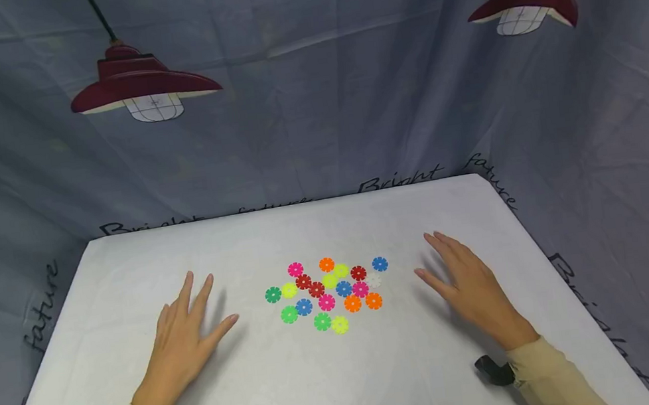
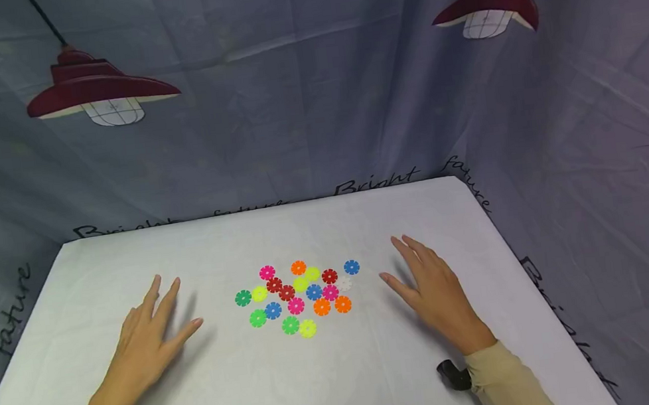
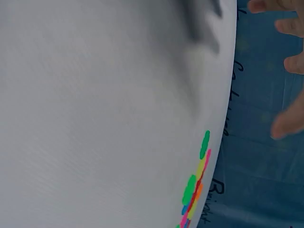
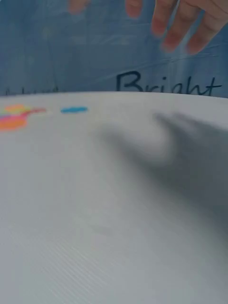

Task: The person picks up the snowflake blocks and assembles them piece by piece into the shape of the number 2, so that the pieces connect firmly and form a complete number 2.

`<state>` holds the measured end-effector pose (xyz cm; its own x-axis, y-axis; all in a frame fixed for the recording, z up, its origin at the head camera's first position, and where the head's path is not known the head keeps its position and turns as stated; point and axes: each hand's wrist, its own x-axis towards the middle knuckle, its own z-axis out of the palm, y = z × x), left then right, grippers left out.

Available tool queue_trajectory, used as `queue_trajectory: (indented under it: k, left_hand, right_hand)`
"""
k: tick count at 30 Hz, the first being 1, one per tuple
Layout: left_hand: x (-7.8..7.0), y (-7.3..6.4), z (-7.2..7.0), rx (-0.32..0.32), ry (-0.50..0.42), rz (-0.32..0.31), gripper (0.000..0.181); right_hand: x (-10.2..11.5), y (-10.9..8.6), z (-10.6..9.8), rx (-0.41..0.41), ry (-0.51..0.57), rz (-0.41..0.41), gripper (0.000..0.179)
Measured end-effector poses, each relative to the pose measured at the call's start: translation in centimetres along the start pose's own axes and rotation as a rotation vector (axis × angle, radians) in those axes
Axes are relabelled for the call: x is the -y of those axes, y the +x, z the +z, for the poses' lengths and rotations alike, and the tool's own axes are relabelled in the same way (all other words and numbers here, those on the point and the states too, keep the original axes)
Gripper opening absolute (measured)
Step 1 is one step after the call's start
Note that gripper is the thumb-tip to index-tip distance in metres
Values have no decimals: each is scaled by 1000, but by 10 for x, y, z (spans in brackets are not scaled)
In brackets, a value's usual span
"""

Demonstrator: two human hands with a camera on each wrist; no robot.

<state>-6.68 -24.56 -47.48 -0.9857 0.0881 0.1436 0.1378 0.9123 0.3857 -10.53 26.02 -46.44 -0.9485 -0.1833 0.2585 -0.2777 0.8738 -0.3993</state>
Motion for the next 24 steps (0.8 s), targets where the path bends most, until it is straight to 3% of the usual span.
queue_trajectory:
  k: [4, 7, 16, 24]
  left_hand:
    - [-5, 10, 6, -34, -96, 17, 80]
    - [-11, 20, 15, -21, -154, 13, 68]
    - [-40, 58, 40, 143, -245, -44, 44]
    - [-54, 80, 40, 267, -282, -79, 33]
  right_hand:
    - [7, 12, 3, -50, 163, 37, 48]
    - [12, 22, 11, -25, 221, 55, 40]
    - [22, 49, 42, 195, 317, 191, 41]
    - [25, 65, 56, 269, 279, 248, 35]
